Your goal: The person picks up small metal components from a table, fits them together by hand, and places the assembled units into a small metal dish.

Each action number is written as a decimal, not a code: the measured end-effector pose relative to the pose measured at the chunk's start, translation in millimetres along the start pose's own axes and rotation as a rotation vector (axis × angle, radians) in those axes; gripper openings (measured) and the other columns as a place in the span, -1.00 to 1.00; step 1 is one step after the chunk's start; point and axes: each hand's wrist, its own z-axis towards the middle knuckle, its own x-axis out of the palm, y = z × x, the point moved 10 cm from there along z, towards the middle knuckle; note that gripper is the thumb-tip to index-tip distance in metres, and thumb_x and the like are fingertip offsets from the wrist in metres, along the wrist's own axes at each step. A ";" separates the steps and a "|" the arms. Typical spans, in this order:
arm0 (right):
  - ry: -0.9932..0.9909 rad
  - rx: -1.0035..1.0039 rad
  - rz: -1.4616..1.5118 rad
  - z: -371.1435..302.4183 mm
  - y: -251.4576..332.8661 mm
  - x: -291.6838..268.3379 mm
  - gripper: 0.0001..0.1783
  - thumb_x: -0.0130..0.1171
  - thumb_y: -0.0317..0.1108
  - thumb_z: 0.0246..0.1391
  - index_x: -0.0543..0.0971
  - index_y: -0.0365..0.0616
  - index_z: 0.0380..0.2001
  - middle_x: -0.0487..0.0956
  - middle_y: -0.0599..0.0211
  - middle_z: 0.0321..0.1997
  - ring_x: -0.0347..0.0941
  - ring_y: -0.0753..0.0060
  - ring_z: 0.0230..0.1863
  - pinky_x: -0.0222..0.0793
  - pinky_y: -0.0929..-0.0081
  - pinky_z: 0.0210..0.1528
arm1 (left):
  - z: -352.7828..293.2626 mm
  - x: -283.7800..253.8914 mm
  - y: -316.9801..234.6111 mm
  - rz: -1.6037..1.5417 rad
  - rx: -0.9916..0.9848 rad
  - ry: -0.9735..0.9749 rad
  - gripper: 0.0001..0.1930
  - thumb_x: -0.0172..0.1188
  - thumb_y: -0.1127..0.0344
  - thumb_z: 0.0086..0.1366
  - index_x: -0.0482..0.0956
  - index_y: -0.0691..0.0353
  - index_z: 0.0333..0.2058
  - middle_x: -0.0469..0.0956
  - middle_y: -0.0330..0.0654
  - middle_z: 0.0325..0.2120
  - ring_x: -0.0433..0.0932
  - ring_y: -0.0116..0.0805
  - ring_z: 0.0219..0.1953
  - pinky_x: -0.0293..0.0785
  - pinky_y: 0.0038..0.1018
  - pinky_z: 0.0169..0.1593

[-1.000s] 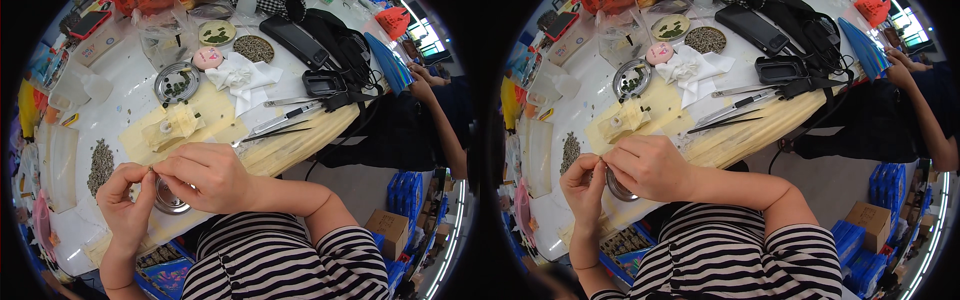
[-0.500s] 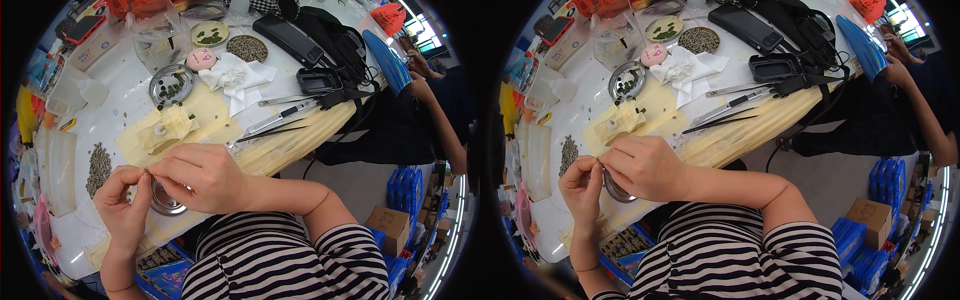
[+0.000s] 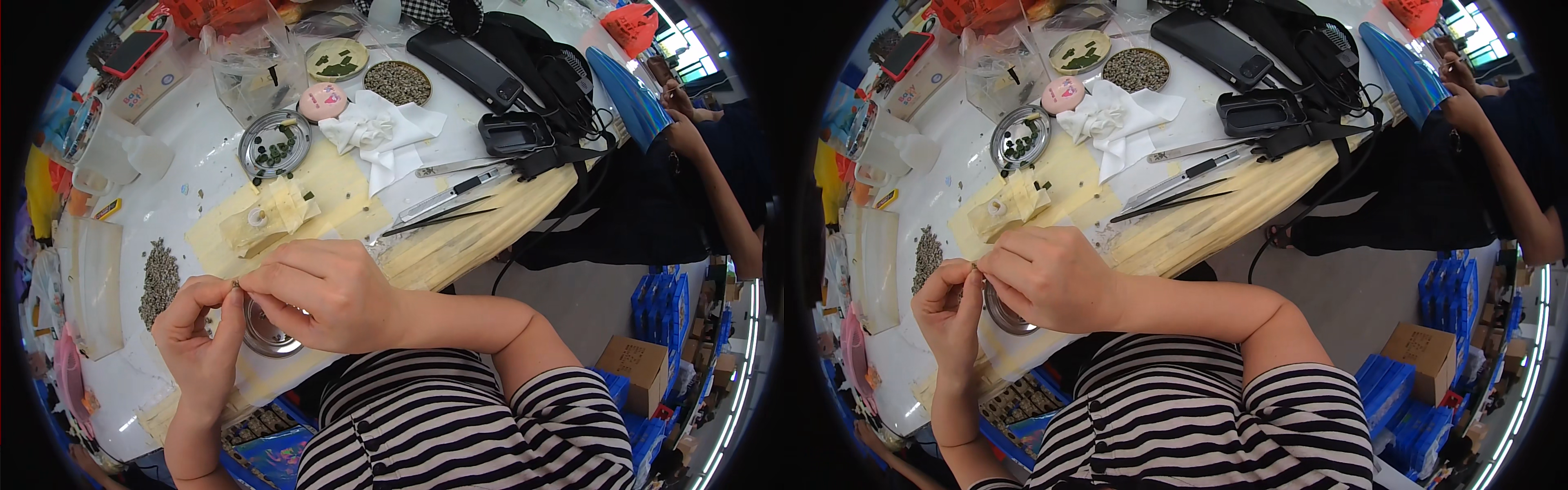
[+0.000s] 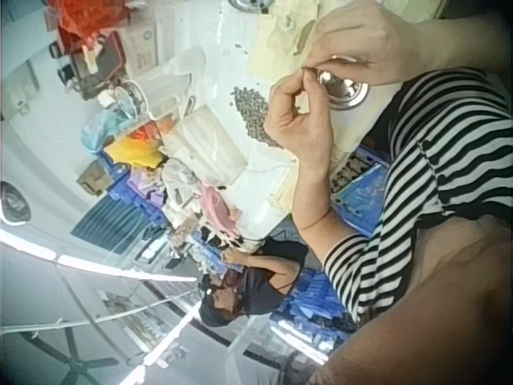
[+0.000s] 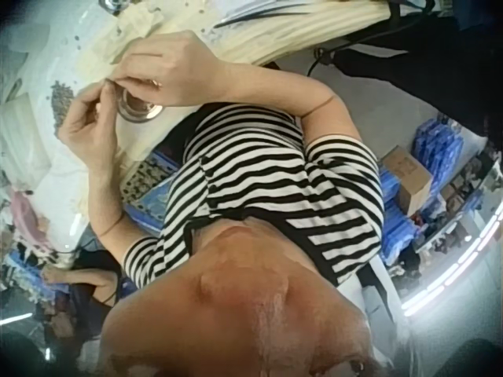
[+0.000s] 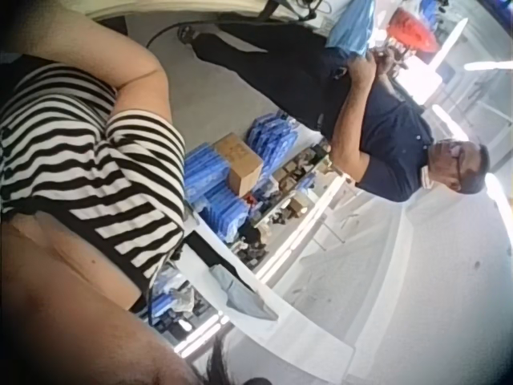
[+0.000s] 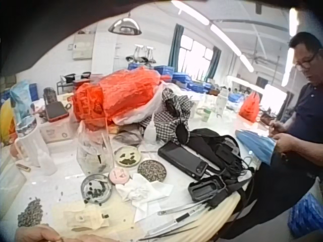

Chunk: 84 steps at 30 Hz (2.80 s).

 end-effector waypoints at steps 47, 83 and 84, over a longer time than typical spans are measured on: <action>0.114 0.057 -0.027 7.2 1.9 9.7 -0.74 0.29 -0.67 -0.12 0.66 -0.26 -0.27 0.63 0.17 -0.38 0.59 0.28 -0.42 0.50 0.49 -0.40 | 2.4 7.8 27.4 -0.483 -0.351 0.105 -0.88 0.21 0.49 0.30 0.61 0.45 -0.26 0.67 -0.10 -0.35 0.63 -0.48 -0.29 0.57 -0.57 -0.16; 0.141 0.188 0.008 -1.3 -13.8 -3.9 -0.84 0.24 -0.66 -0.04 0.63 -0.32 -0.32 0.65 0.18 -0.41 0.57 0.34 -0.41 0.44 0.56 -0.31 | -1.3 -69.5 -11.0 0.735 0.233 -0.073 -0.90 0.32 0.51 0.10 0.63 0.32 -0.37 0.51 -0.17 -0.48 0.46 -0.18 -0.32 0.40 -0.36 -0.27; 0.143 0.188 0.008 -1.9 -13.8 -3.2 -0.84 0.24 -0.66 -0.03 0.63 -0.32 -0.32 0.65 0.17 -0.41 0.57 0.34 -0.41 0.44 0.56 -0.32 | -4.3 -65.3 -9.8 0.704 0.213 -0.049 -0.90 0.32 0.50 0.09 0.63 0.31 -0.38 0.51 -0.17 -0.48 0.46 -0.18 -0.32 0.40 -0.35 -0.27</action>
